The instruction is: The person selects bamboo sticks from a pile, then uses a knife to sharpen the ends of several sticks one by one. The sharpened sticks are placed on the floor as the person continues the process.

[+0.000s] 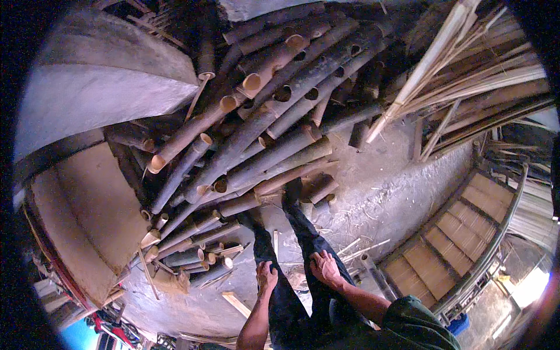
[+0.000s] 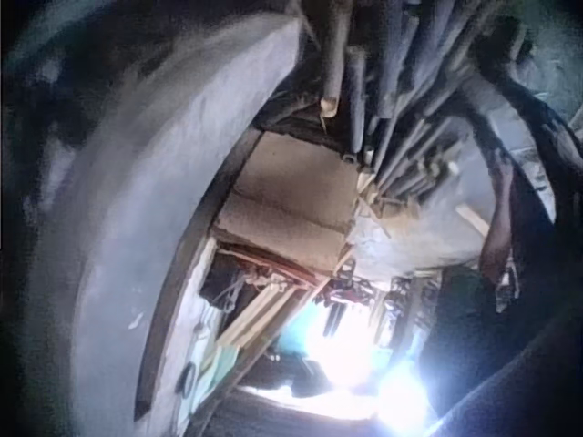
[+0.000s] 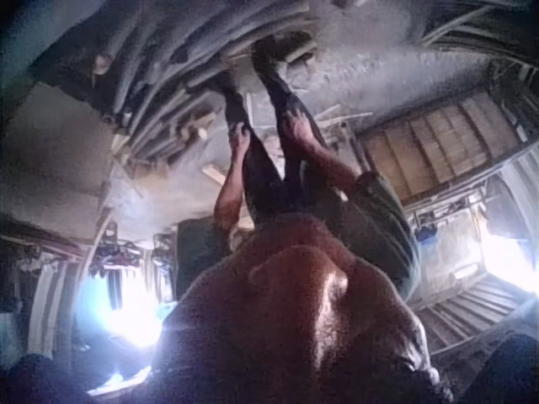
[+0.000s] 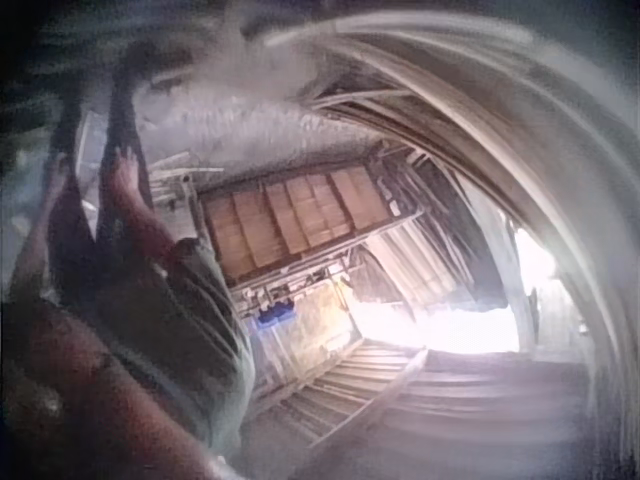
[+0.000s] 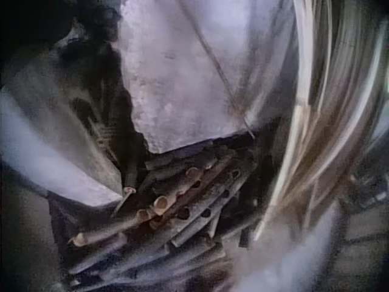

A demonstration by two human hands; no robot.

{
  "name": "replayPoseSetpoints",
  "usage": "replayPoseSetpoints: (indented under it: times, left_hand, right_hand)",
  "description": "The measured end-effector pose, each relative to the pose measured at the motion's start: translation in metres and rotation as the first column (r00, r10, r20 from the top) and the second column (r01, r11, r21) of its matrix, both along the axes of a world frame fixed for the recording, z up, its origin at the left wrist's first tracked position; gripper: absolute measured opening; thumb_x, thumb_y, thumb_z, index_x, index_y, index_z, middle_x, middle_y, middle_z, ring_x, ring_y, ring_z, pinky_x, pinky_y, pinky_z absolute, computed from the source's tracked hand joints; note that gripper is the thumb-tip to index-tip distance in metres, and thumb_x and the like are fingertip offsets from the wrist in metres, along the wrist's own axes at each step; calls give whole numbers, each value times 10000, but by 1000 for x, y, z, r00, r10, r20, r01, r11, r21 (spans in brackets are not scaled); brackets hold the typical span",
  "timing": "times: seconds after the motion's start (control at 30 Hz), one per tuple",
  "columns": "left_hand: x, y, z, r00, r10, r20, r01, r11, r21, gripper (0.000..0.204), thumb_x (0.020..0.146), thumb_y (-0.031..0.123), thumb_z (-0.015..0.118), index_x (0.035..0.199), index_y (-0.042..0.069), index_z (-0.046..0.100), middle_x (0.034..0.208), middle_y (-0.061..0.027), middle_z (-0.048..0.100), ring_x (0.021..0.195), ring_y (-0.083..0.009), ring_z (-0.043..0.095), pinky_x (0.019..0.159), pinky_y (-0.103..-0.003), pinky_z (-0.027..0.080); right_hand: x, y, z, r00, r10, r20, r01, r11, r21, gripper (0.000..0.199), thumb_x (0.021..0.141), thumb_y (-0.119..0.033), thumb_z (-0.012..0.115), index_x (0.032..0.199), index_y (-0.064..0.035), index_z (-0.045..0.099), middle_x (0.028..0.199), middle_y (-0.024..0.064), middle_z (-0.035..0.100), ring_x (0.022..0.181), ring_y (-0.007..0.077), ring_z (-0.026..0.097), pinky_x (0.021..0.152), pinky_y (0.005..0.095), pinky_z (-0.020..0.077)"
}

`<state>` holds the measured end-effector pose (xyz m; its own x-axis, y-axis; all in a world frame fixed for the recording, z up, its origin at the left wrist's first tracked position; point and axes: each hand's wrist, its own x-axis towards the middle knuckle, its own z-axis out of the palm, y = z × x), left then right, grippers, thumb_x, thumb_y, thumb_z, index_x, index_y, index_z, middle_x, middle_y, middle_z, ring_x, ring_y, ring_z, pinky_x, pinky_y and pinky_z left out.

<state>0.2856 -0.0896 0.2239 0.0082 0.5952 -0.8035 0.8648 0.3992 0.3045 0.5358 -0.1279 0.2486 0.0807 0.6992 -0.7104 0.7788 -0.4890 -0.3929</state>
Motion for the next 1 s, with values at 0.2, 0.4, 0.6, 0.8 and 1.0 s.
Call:
replayPoseSetpoints:
  times: [0.2,0.4,0.6,0.8,1.0]
  left_hand:
    - [2,14,3,1000,8,-24,-10,995,-102,371,789,182,590,1154,117,585,1189,-164,545,1144,-377,481,973,-485,412]
    - [-3,7,-11,993,121,5,-120,989,-82,333,848,224,568,1163,119,595,1165,-157,607,1108,-373,529,976,-465,414]
    - [16,19,-1,978,192,82,-192,981,-5,307,878,183,559,1145,36,600,1132,-192,636,1062,-351,584,929,-429,460]
    - [34,26,8,950,276,146,-266,960,-86,315,923,214,539,1157,8,583,1151,-186,625,1096,-322,587,957,-379,454]
    - [26,2,9,946,292,144,-271,951,-148,336,909,221,532,1190,39,560,1170,-242,593,1112,-397,549,959,-429,438]
  right_hand:
    - [2,25,12,999,-16,-33,11,992,-123,226,862,-255,571,1055,-137,562,1034,180,549,971,417,525,826,521,436]
    - [8,19,5,998,-34,-53,29,997,-78,235,859,-249,561,1061,-128,562,1024,216,541,921,447,528,768,542,450]
    - [14,13,0,1000,4,-18,-3,999,32,209,856,-219,567,1048,-135,564,999,215,553,904,448,530,770,541,449]
    - [8,15,0,1000,16,14,-17,998,60,183,855,-215,575,1020,-136,557,972,192,566,865,432,545,762,523,457]
    - [9,45,23,998,38,-49,-40,998,-55,187,853,-204,580,1017,-119,550,998,192,566,890,422,540,738,518,443]
